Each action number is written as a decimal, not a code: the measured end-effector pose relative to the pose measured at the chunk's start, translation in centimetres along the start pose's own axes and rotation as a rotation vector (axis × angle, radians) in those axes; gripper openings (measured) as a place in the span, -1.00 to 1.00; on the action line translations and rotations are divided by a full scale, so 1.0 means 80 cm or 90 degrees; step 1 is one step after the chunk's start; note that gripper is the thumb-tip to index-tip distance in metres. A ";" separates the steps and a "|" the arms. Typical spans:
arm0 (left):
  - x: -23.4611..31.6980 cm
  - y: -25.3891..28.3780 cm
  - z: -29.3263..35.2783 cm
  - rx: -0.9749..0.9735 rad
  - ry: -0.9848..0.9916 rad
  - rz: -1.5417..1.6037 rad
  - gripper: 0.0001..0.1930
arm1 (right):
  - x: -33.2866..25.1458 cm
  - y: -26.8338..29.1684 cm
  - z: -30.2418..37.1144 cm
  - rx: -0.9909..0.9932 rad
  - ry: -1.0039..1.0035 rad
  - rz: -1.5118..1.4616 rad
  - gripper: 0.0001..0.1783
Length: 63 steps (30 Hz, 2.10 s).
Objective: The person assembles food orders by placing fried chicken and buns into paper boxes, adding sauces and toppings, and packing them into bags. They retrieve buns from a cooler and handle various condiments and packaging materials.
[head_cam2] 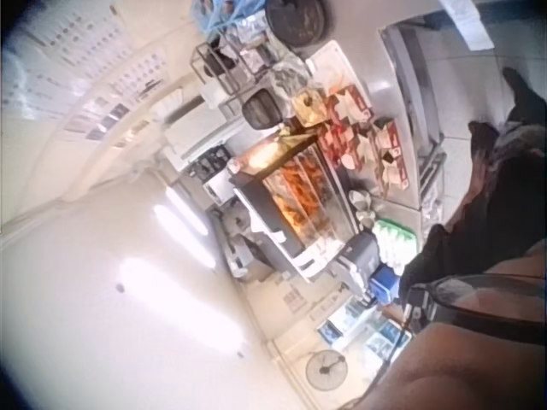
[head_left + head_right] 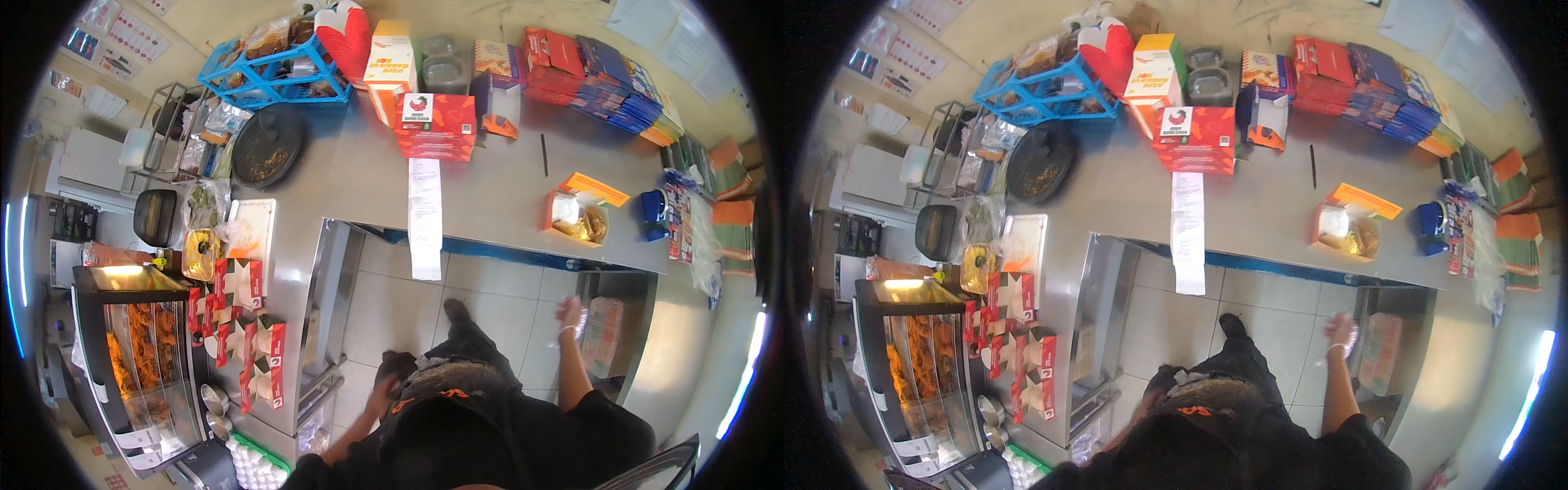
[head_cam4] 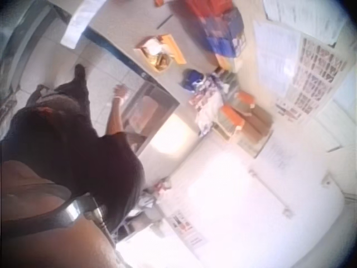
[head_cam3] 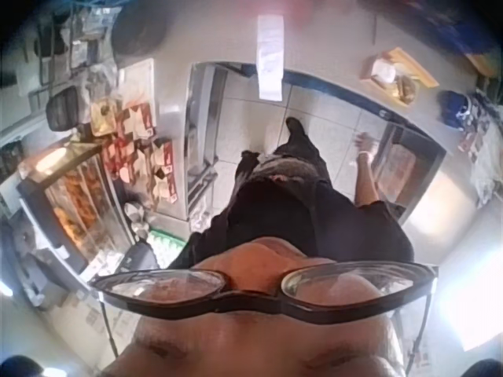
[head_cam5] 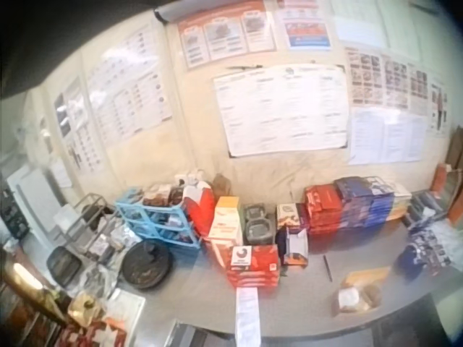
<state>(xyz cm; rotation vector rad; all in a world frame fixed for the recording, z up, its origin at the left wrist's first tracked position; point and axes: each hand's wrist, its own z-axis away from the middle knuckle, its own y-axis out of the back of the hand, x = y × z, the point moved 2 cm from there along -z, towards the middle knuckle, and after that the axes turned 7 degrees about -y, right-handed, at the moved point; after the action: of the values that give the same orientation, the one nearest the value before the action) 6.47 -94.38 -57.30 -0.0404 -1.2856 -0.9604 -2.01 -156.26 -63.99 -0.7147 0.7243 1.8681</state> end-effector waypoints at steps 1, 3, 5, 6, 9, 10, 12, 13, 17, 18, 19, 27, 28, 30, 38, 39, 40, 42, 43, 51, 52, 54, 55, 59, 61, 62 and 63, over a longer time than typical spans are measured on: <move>-0.063 0.012 0.072 -0.040 0.139 0.005 -0.51 | 0.051 -0.020 0.019 -0.047 -0.056 0.091 -0.67; -0.105 0.003 0.159 -0.073 0.409 0.133 -0.56 | 0.116 -0.065 0.020 -0.233 -0.103 0.215 -0.74; -0.139 0.011 0.209 -0.052 0.502 0.265 -0.61 | 0.142 -0.140 0.046 -0.495 0.236 0.828 -0.73; -0.152 0.031 0.230 -0.041 0.507 0.317 -0.63 | 0.156 -0.179 0.055 -0.568 0.447 1.011 -0.65; -0.193 0.117 0.270 0.070 0.387 0.423 -0.70 | 0.176 -0.259 0.115 -0.606 0.289 1.007 -0.52; -0.198 0.170 0.273 0.170 0.317 0.407 -0.73 | 0.175 -0.289 0.148 -0.628 0.251 0.841 -0.54; -0.153 0.305 0.268 0.376 0.219 0.208 -0.76 | 0.198 -0.333 0.149 -0.597 0.121 0.789 -0.70; -0.125 0.380 0.282 0.510 0.188 0.110 -0.76 | 0.202 -0.360 0.154 -0.640 0.052 0.786 -0.71; -0.046 0.630 0.450 1.022 0.112 -0.133 -0.69 | 0.206 -0.443 0.200 -0.899 1.007 1.306 -0.73; -0.036 0.681 0.501 1.123 0.109 -0.164 -0.66 | 0.208 -0.473 0.233 -0.860 0.775 1.188 -0.73; -0.038 0.719 0.553 1.181 0.131 -0.081 -0.69 | 0.211 -0.476 0.266 -0.810 0.549 1.057 -0.73; -0.053 0.949 0.679 1.323 -0.042 -0.099 -0.65 | 0.272 -0.461 0.334 -0.622 0.070 0.902 -0.70; -0.067 0.969 0.675 1.332 -0.071 -0.105 -0.64 | 0.282 -0.455 0.305 -0.624 0.071 0.935 -0.70; -0.080 1.009 0.642 1.339 -0.101 -0.065 -0.62 | 0.289 -0.430 0.261 -0.607 0.064 0.988 -0.68; -0.058 1.066 0.573 1.315 -0.035 0.036 -0.40 | 0.273 -0.388 0.288 -0.739 0.740 1.480 -0.69; -0.068 1.074 0.552 1.315 -0.048 0.006 -0.42 | 0.265 -0.379 0.274 -0.748 0.830 1.537 -0.69; -0.065 1.076 0.566 1.330 -0.050 -0.066 -0.43 | 0.283 -0.389 0.285 -0.630 0.274 1.257 -0.68; -0.072 1.081 0.544 1.271 -0.131 -0.007 -0.46 | 0.264 -0.372 0.300 -0.764 1.060 1.491 -0.66; -0.090 1.075 0.501 1.164 -0.212 0.127 -0.47 | 0.265 -0.352 0.265 -0.669 0.644 1.390 -0.64; 0.074 0.771 0.130 0.579 -0.393 0.334 -0.47 | 0.103 -0.359 0.574 -0.542 0.456 0.689 -0.62; 0.101 0.715 0.081 0.507 -0.396 0.373 -0.46 | 0.073 -0.358 0.606 -0.558 0.432 0.612 -0.61; 0.168 0.601 0.011 0.373 -0.398 0.443 -0.42 | 0.021 -0.355 0.650 -0.595 0.390 0.477 -0.57; 0.197 0.546 -0.018 0.313 -0.385 0.452 -0.40 | -0.003 -0.354 0.658 -0.617 0.370 0.413 -0.56; 0.293 0.342 -0.124 0.100 -0.365 0.472 -0.34 | -0.073 -0.308 0.613 -0.619 0.348 0.146 -0.48; 0.342 0.257 -0.159 0.025 -0.331 0.441 -0.33 | -0.092 -0.273 0.555 -0.557 0.315 0.074 -0.54; 0.362 0.217 -0.179 -0.007 -0.344 0.444 -0.32 | -0.102 -0.256 0.524 -0.533 0.299 0.037 -0.57; 0.379 0.179 -0.199 -0.026 -0.346 0.433 -0.32 | -0.111 -0.237 0.491 -0.508 0.301 0.015 -0.57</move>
<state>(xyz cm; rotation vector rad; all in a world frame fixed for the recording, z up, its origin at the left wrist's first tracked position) 26.83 -111.20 -31.15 -0.7663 -1.5877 -0.3865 12.22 -125.49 -35.12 -1.6967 0.2313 2.0194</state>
